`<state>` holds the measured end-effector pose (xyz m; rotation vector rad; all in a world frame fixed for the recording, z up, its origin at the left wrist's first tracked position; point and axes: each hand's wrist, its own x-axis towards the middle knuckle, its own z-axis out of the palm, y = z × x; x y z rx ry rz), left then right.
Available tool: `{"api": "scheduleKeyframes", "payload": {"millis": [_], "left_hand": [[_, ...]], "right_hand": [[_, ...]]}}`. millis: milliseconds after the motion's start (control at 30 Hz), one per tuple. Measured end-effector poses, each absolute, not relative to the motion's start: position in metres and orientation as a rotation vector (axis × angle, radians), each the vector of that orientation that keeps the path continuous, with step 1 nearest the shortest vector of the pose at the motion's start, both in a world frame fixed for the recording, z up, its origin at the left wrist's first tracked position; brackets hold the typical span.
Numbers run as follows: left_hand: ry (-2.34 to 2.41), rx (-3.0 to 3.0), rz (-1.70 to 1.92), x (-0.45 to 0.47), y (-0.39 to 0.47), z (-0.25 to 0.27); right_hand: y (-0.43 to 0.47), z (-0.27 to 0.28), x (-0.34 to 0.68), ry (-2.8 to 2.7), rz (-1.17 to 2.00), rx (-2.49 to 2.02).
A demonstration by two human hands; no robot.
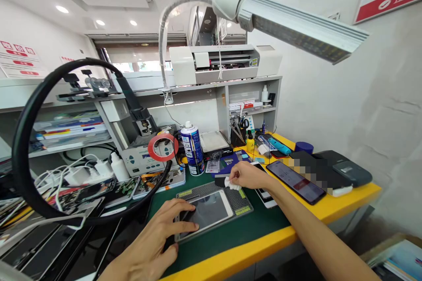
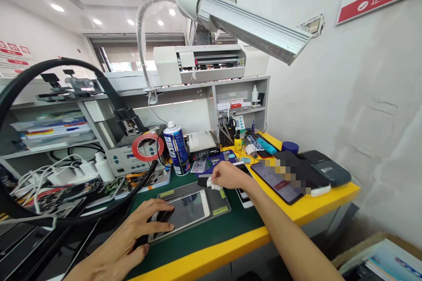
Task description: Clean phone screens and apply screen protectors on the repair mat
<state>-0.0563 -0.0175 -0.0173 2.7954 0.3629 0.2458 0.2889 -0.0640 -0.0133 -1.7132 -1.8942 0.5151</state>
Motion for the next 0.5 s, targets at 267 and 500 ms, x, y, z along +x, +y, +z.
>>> {"api": "scheduleKeyframes", "payload": {"millis": [267, 500], "left_hand": [[0.332, 2.809, 0.273, -0.0571, -0.0144, -0.0212], [0.296, 2.836, 0.305, -0.0589, -0.0151, -0.0222]], "right_hand": [[-0.0590, -0.0160, 0.2898, -1.649, 0.171, -1.794], [-0.0662, -0.0201, 0.2841, -1.958, 0.390, -1.744]]}}
